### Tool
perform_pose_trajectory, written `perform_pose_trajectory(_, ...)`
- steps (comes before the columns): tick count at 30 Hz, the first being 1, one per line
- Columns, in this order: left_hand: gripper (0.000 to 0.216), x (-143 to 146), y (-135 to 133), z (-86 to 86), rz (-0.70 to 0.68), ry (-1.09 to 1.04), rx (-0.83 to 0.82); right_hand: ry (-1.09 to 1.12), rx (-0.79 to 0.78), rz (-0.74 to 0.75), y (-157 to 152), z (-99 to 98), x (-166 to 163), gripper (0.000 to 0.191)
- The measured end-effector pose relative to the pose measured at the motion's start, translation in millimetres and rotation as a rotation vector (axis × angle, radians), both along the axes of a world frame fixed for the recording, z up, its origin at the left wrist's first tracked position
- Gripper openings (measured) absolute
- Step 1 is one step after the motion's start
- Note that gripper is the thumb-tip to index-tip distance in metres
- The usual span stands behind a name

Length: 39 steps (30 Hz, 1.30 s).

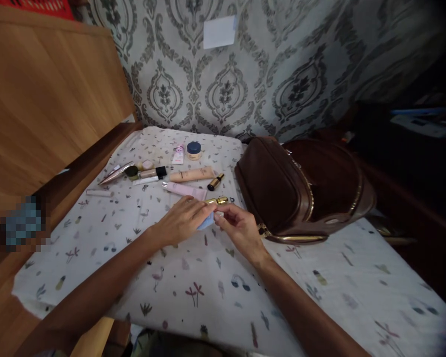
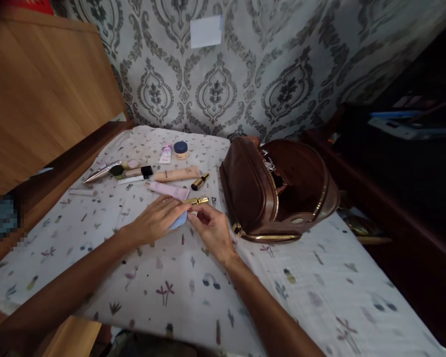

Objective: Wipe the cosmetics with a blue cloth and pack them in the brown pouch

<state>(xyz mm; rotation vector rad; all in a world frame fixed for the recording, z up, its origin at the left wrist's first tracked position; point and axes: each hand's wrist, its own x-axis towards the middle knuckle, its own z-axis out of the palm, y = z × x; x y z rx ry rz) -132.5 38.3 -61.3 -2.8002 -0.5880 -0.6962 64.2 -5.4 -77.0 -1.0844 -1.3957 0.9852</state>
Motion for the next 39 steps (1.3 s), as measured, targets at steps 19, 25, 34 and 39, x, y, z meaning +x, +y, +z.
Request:
perform_pose_trajectory(19,0.032,-48.8,32.0,20.6,0.61,-0.564,-0.409,0.083,0.016,-0.025,-2.0,0.5,5.4,0.028)
perform_pose_trajectory(25,0.029,-14.8,-5.0,20.9,0.17,-0.345,-0.628,0.038,0.025,0.074,-7.5,-3.1,-1.9,0.027)
perform_pose_trajectory(34,0.034,-30.1,13.6,25.3,0.034,-0.192,-1.228,0.105,0.007,0.082,-4.5,8.8,9.0,0.027)
perform_pose_trajectory(39,0.034,-41.7,23.4,26.3,0.067,-0.285,-1.398,0.154,0.017,0.028,-0.8,11.5,15.1,0.029)
